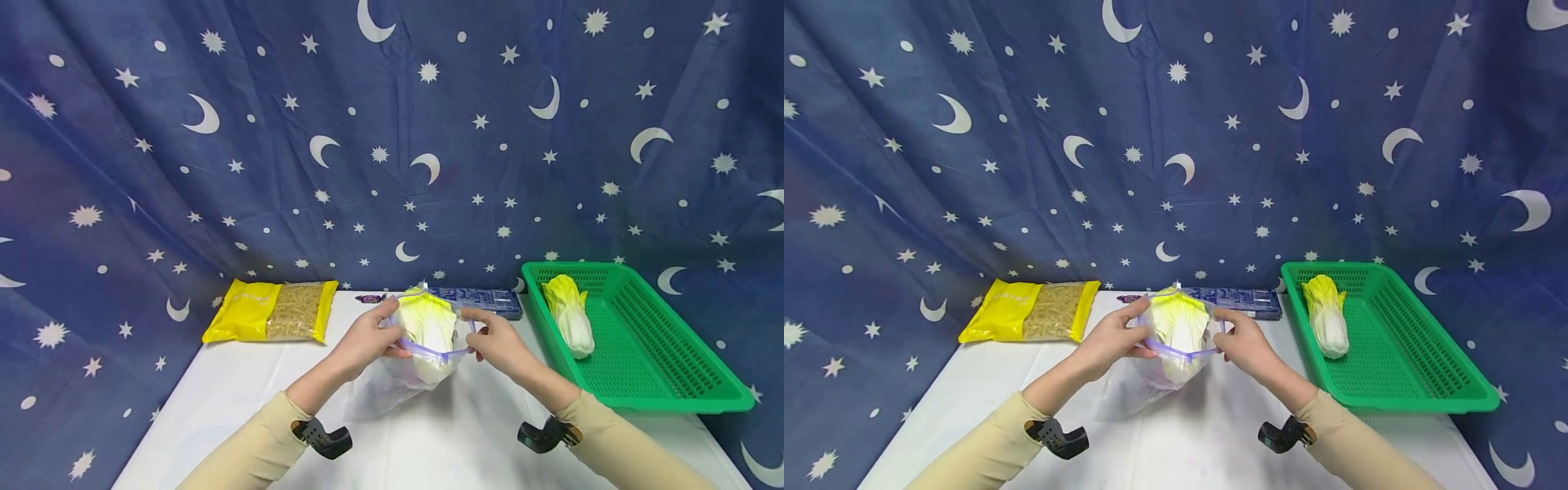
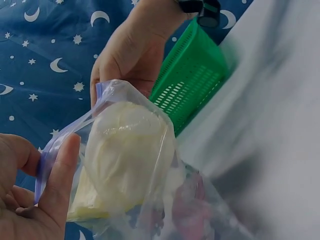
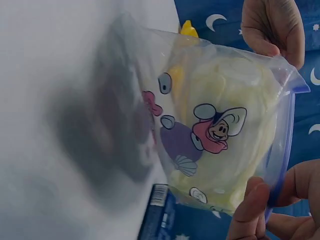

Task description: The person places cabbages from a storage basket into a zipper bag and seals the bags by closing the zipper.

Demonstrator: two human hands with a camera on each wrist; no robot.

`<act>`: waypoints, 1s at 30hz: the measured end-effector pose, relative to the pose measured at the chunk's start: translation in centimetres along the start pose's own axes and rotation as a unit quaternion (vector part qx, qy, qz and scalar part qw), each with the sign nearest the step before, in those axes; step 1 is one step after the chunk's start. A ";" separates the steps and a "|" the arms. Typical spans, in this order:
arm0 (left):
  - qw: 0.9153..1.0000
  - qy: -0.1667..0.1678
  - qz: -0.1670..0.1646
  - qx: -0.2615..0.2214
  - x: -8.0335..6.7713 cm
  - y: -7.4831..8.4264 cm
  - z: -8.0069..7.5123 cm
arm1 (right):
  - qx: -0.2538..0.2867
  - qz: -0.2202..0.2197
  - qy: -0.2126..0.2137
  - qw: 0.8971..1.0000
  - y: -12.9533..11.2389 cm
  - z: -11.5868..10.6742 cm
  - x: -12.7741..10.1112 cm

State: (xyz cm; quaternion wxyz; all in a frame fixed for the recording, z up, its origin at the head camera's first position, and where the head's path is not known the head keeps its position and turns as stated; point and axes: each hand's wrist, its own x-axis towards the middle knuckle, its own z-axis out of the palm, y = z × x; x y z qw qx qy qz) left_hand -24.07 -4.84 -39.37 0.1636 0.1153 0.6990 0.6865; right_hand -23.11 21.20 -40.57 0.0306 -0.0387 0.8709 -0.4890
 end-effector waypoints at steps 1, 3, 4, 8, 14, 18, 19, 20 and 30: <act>1.000 -0.001 -0.001 0.003 0.0 0.2 -0.1 | -0.003 0.001 -0.004 1.000 -0.4 -0.2 0.1; 1.000 -0.003 -0.004 0.009 -0.1 0.6 -0.3 | -0.009 0.002 -0.011 1.000 -1.1 -0.6 0.2; 1.000 -0.003 -0.007 0.012 -0.1 0.9 -0.4 | -0.014 0.003 -0.014 1.000 -1.5 -0.8 0.3; 1.000 -0.003 -0.012 0.019 -0.1 2.0 -0.7 | -0.030 0.004 -0.025 0.999 -3.1 -1.6 0.7; 0.999 -0.004 -0.015 0.035 -0.1 3.6 -1.0 | -0.042 -0.002 -0.039 0.998 -4.9 -2.7 1.4; 0.999 -0.007 -0.027 0.037 0.0 4.5 -1.2 | -0.037 -0.010 -0.048 0.998 -5.6 -3.3 1.9; 0.999 -0.008 -0.031 0.038 0.0 4.7 -1.3 | -0.037 -0.011 -0.050 0.998 -5.8 -3.4 2.0; 0.999 -0.010 -0.035 0.038 0.0 4.9 -1.4 | -0.035 -0.010 -0.054 0.998 -6.0 -3.5 2.1; 0.993 -0.012 -0.035 0.111 -0.5 7.0 -2.0 | -0.045 0.000 -0.073 0.996 -8.3 -4.2 2.6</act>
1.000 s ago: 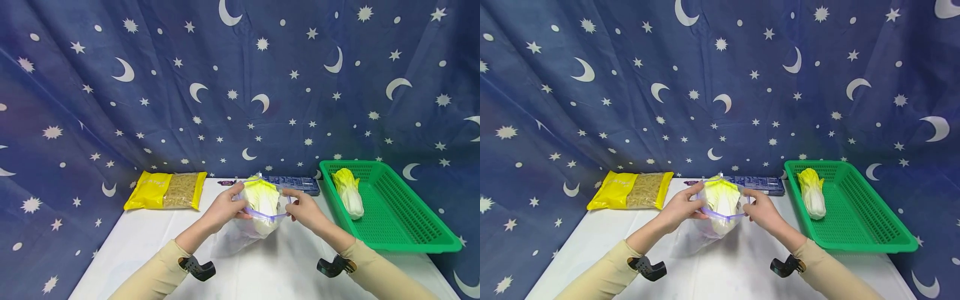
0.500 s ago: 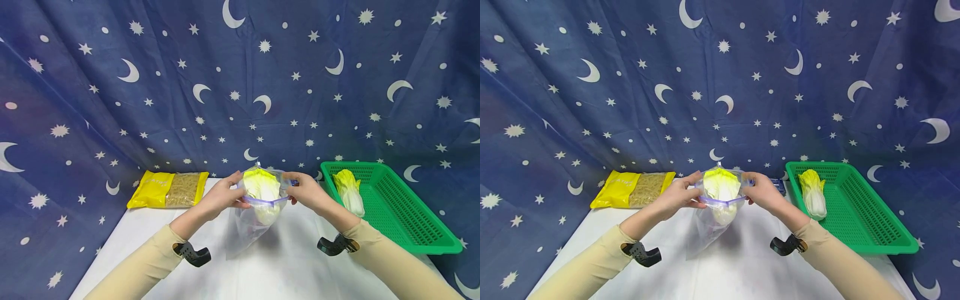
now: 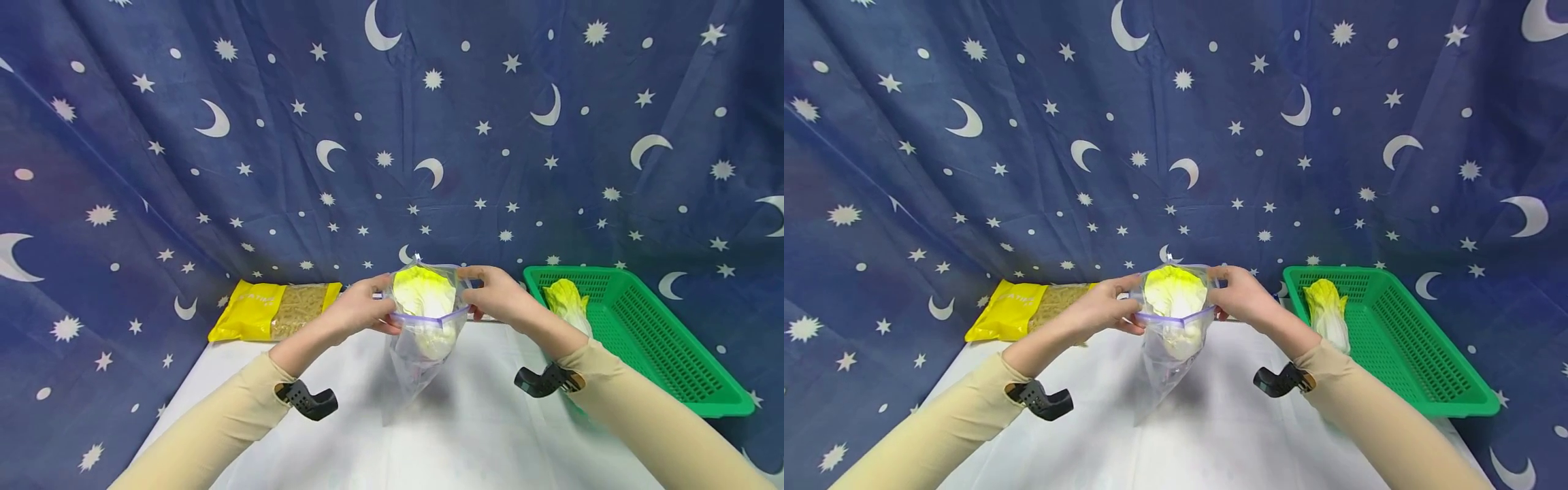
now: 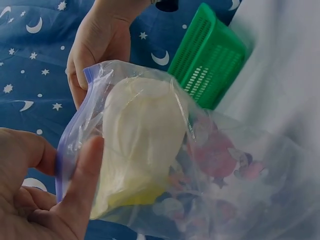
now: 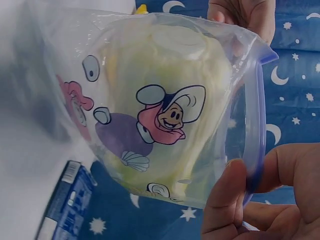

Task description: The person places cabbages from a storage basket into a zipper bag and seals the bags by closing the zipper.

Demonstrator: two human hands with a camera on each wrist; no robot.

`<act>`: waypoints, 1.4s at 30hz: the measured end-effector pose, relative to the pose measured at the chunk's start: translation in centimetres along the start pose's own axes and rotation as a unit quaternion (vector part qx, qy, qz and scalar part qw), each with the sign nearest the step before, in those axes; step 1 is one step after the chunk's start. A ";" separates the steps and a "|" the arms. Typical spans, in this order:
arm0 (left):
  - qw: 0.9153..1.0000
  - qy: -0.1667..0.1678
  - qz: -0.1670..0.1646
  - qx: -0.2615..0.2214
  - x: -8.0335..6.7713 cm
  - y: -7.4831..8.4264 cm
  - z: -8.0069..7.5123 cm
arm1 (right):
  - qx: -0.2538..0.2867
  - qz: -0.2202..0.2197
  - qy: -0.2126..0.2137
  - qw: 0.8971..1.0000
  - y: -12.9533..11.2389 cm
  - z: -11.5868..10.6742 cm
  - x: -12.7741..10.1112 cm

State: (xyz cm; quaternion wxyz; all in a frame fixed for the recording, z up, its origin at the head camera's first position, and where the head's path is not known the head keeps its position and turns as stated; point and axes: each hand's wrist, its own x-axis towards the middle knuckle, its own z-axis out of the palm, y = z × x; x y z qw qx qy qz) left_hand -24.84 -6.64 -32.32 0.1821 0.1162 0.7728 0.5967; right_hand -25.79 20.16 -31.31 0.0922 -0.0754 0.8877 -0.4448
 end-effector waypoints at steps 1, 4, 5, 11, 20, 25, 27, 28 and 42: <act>1.000 0.001 0.003 0.011 -0.1 0.2 -0.1 | -0.004 -0.001 -0.001 1.000 -0.2 -0.1 0.0; 0.999 0.006 0.009 0.034 -0.2 0.7 -0.2 | -0.013 -0.002 -0.005 1.000 -0.9 -0.3 0.1; 0.999 0.008 0.008 0.037 -0.2 0.9 -0.3 | -0.015 -0.001 -0.007 1.000 -1.1 -0.3 0.2; 0.999 0.007 0.001 0.034 -0.2 1.8 -0.7 | -0.014 -0.006 -0.017 1.000 -2.2 -0.8 0.1; 0.998 -0.004 -0.002 0.058 0.0 3.2 -1.1 | -0.019 -0.010 -0.020 1.000 -3.8 -1.4 0.3; 0.998 -0.002 -0.005 0.060 0.2 3.4 -1.2 | -0.020 -0.008 -0.030 0.999 -4.5 -1.8 0.2; 0.998 -0.003 -0.006 0.055 0.2 3.5 -1.2 | -0.017 -0.007 -0.037 0.999 -4.7 -1.9 0.1; 0.999 -0.005 -0.007 0.052 0.2 3.6 -1.2 | -0.014 -0.007 -0.040 0.999 -4.9 -1.9 0.1; 1.000 -0.007 -0.007 0.025 0.3 3.9 -0.9 | 0.000 -0.001 -0.056 0.998 -5.3 -2.2 0.0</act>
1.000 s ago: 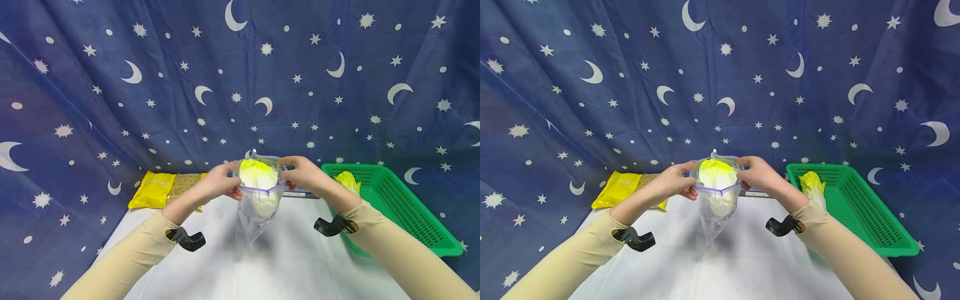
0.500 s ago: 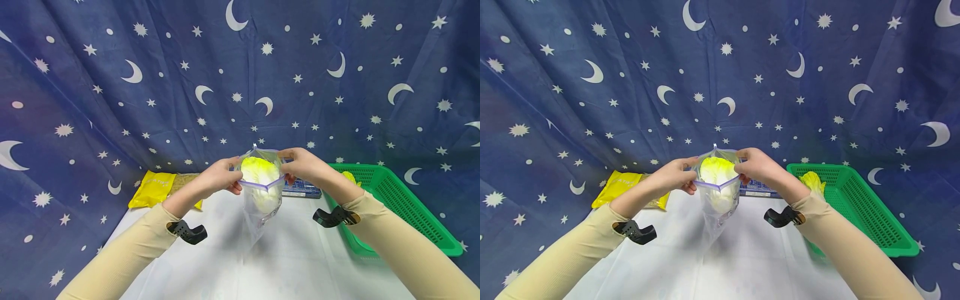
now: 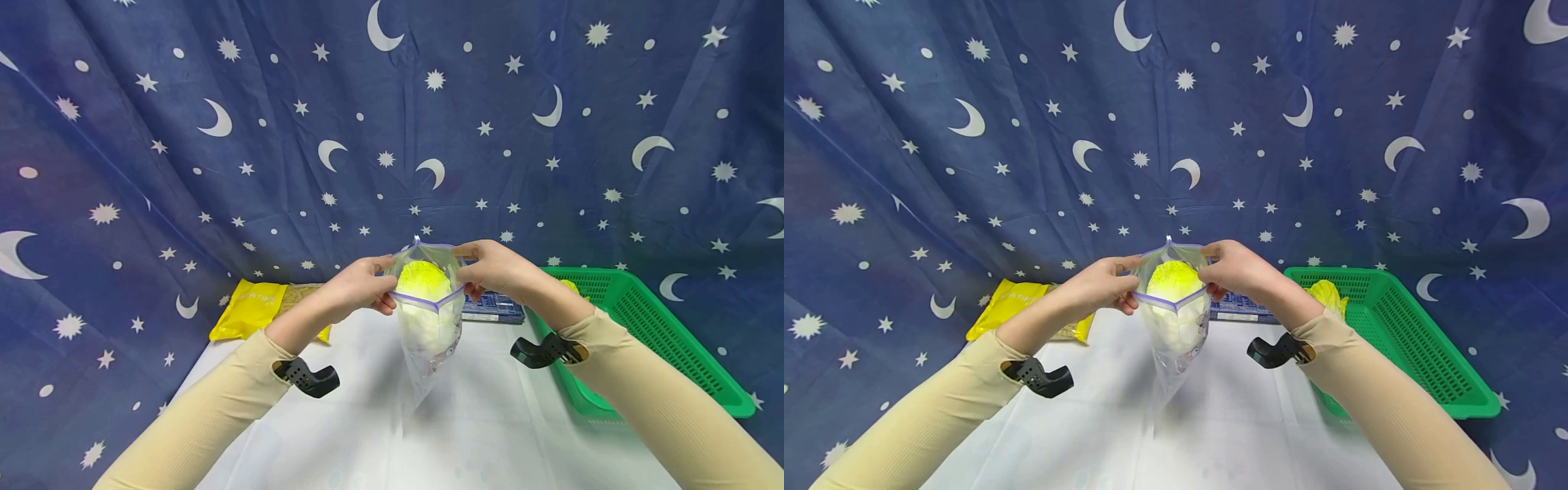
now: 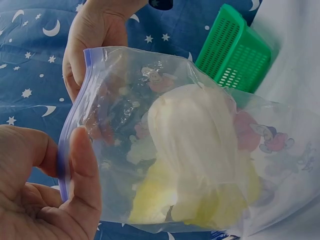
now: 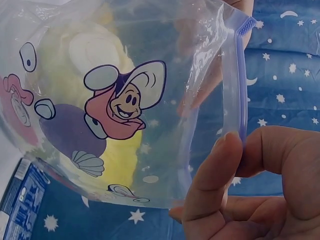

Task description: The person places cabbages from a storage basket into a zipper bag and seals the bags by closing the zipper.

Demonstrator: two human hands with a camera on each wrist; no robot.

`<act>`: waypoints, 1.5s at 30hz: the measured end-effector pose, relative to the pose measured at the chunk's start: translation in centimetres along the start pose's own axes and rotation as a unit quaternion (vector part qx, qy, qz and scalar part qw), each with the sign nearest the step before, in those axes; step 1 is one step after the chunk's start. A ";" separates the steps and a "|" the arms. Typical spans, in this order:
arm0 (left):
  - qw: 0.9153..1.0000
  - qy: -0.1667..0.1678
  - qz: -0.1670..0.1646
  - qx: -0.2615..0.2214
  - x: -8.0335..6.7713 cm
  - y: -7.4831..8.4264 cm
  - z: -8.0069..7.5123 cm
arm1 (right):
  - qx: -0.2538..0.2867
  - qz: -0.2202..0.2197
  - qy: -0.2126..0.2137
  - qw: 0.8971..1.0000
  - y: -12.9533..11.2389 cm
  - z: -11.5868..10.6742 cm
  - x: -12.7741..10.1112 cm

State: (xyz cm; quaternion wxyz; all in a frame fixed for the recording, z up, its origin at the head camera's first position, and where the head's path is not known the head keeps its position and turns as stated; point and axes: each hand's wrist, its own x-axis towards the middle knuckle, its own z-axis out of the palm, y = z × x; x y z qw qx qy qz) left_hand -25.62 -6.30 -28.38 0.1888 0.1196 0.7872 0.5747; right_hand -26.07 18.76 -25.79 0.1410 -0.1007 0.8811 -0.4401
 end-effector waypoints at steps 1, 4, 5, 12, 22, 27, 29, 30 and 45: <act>1.000 0.000 0.000 -0.001 0.0 0.0 0.0 | 0.001 0.000 -0.001 1.000 0.0 0.0 0.0; 1.000 -0.001 0.002 -0.003 0.0 0.0 0.0 | 0.002 0.000 -0.003 1.000 0.0 -0.1 0.0; 1.000 0.000 0.003 -0.004 0.0 0.0 -0.1 | 0.003 -0.001 -0.004 1.000 0.0 -0.1 0.0; 1.000 0.015 0.017 -0.016 -0.2 0.1 -0.1 | 0.002 -0.006 -0.003 1.000 -0.2 -0.2 -0.5; 1.000 0.005 0.021 0.000 -0.6 -0.1 0.2 | -0.026 -0.019 0.009 0.999 -0.4 -0.5 -1.1; 1.000 -0.011 0.009 0.019 -0.7 -0.6 0.4 | -0.027 -0.023 0.001 0.999 -0.3 -0.2 -1.1; 1.000 -0.011 0.002 0.022 -0.6 -0.9 0.5 | -0.034 -0.019 -0.007 0.999 -0.1 0.1 -1.1; 1.000 -0.010 0.000 0.023 -0.6 -1.1 0.5 | -0.039 -0.017 -0.010 0.999 0.0 0.2 -1.1; 1.000 0.014 0.015 0.007 -0.5 -2.8 0.3 | -0.071 -0.025 0.022 0.997 2.1 0.7 -0.7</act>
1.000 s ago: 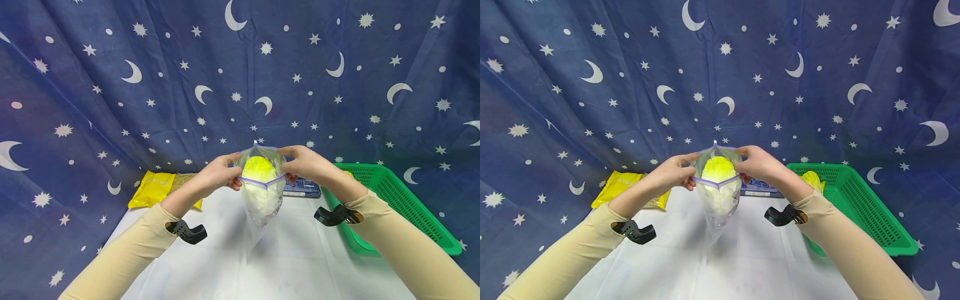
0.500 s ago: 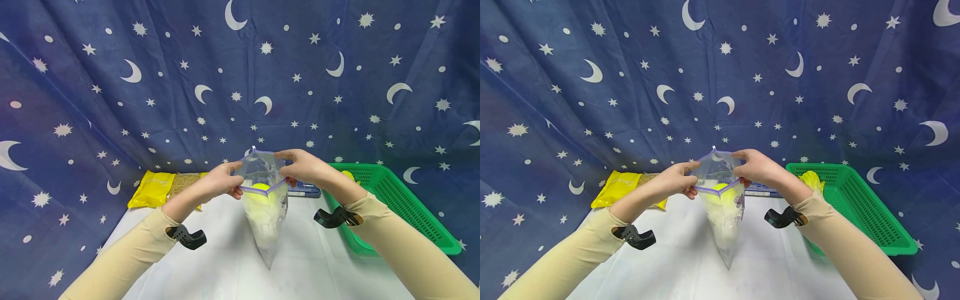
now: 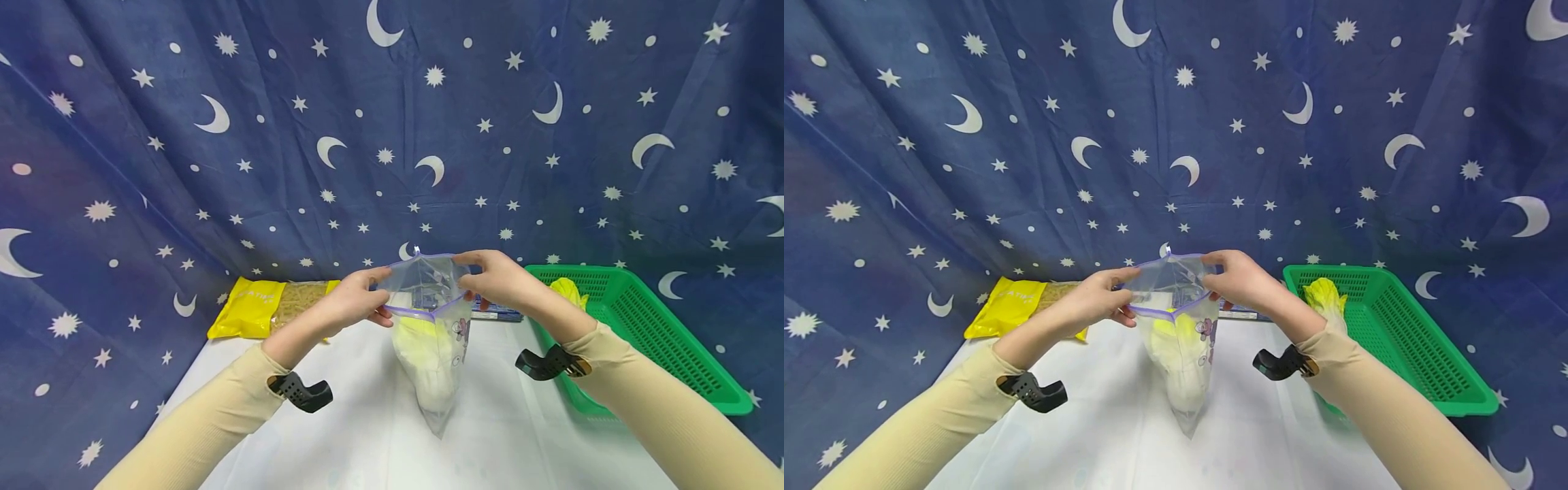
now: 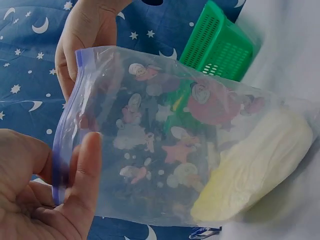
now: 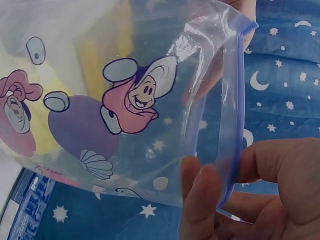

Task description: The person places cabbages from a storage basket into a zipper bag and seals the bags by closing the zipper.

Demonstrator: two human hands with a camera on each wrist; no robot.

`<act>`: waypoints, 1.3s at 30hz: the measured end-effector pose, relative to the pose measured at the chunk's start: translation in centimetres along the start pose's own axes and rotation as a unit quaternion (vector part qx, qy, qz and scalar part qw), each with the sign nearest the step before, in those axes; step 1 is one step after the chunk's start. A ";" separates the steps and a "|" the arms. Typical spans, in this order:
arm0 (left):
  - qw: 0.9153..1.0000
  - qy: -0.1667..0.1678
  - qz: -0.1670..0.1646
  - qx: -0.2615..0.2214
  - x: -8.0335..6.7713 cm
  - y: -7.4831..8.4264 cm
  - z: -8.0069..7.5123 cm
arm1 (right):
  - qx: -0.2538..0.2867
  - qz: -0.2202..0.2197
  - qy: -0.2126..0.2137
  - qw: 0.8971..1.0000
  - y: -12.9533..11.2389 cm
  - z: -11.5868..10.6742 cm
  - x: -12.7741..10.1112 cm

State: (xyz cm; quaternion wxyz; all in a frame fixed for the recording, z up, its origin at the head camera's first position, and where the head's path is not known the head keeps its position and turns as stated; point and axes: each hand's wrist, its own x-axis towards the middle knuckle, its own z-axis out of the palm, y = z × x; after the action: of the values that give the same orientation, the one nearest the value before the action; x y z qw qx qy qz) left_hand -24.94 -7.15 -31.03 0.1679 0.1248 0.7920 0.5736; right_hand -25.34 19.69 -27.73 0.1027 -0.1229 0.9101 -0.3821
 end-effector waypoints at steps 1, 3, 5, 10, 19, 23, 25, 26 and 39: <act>1.000 0.002 0.000 -0.001 0.0 0.0 0.0 | 0.001 -0.001 0.002 1.000 0.1 0.0 0.0; 1.000 0.001 0.000 -0.004 -0.1 0.1 -0.2 | 0.005 0.001 0.003 1.000 0.2 0.1 0.0; 1.000 -0.002 0.000 -0.011 -0.2 0.4 -0.4 | 0.015 0.002 -0.002 1.000 0.3 0.3 0.0; 1.000 -0.004 0.006 -0.017 -0.5 0.9 -1.2 | 0.052 0.002 -0.026 0.998 0.7 1.1 -0.1; 0.999 -0.005 0.018 0.042 -1.0 1.7 -1.8 | 0.127 -0.025 -0.054 0.990 2.7 4.7 -0.5; 0.996 -0.014 0.029 0.077 -1.0 1.5 -1.3 | 0.142 -0.025 -0.045 0.989 3.7 6.7 -0.3; 0.994 -0.024 0.032 0.097 -1.0 1.2 -0.8 | 0.146 -0.022 -0.043 0.988 4.3 7.4 -0.2; 0.993 -0.028 0.034 0.105 -1.0 1.0 -0.6 | 0.149 -0.021 -0.043 0.988 4.6 7.7 -0.1; 0.992 -0.082 0.056 0.072 0.5 -1.8 1.8 | 0.121 -0.012 -0.037 0.992 8.1 8.5 -0.7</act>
State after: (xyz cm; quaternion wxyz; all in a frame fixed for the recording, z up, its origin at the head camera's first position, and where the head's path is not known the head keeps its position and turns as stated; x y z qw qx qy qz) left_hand -24.62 -5.95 -33.37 0.1906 0.2268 0.8067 0.5114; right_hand -23.45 19.70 -39.39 0.1461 -0.1342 0.8511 -0.4862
